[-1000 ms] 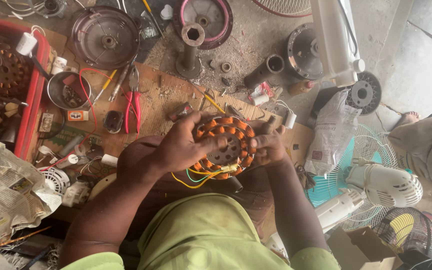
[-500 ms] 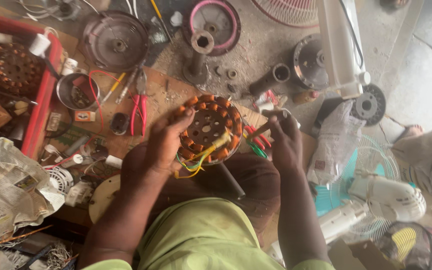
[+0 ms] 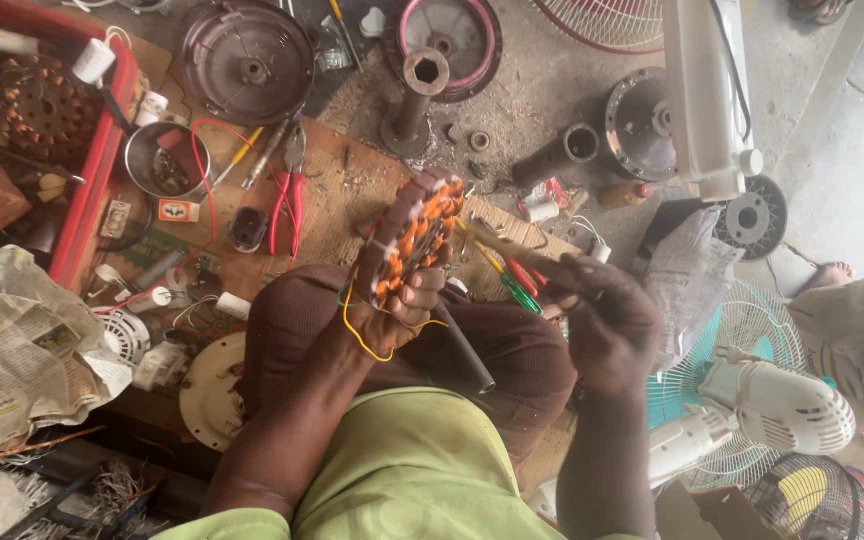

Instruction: The person sits on the floor and works on a disassembled electric fan motor. They use a hammer and a metal rod to tap and adjust the copper-wound stator, then insert a metal shaft into the stator and rotate it by hand.

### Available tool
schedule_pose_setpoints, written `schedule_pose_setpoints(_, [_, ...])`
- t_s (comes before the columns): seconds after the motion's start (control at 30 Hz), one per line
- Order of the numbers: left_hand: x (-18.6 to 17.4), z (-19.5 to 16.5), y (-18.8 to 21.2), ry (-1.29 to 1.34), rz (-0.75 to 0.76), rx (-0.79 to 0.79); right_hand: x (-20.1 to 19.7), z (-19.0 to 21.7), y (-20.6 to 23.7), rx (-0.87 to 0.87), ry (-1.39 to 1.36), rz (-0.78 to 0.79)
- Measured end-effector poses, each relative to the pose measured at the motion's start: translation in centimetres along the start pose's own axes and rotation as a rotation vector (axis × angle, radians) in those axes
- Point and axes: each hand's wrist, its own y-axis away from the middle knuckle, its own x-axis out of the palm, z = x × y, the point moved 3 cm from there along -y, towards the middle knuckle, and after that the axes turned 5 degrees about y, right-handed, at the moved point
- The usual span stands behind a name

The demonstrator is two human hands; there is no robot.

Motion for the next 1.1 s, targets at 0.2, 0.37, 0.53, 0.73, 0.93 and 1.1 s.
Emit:
schedule_pose_setpoints(0.2, [-1.0,0.0,-1.0,0.082,-0.112,0.081,1.2,-0.8,0.6,0.002,-0.067,0.122])
schedule_pose_setpoints(0.37, [-1.4,-0.1,-1.0,-0.070,-0.152,0.123,1.8,-1.1,0.1,0.031,0.010,0.136])
schedule_pose_setpoints(0.53, [-0.9,0.2,-0.8,-0.081,-0.208,0.203,3.0,-0.7,-0.1,0.125,-0.111,0.213])
schedule_pose_setpoints(0.73, [-0.4,1.1,-1.3,-0.197,-0.196,0.153,4.8,-1.5,-0.5,0.273,0.420,-0.080])
schedule_pose_setpoints(0.93, [-0.6,1.0,-1.3,-0.206,-0.261,0.212,6.8,-0.9,-0.8,0.147,0.530,-0.038])
schedule_pose_setpoints(1.1, [0.2,0.9,-1.2,-0.297,-0.339,0.235,5.8,-2.0,-0.7,0.263,0.510,-0.039])
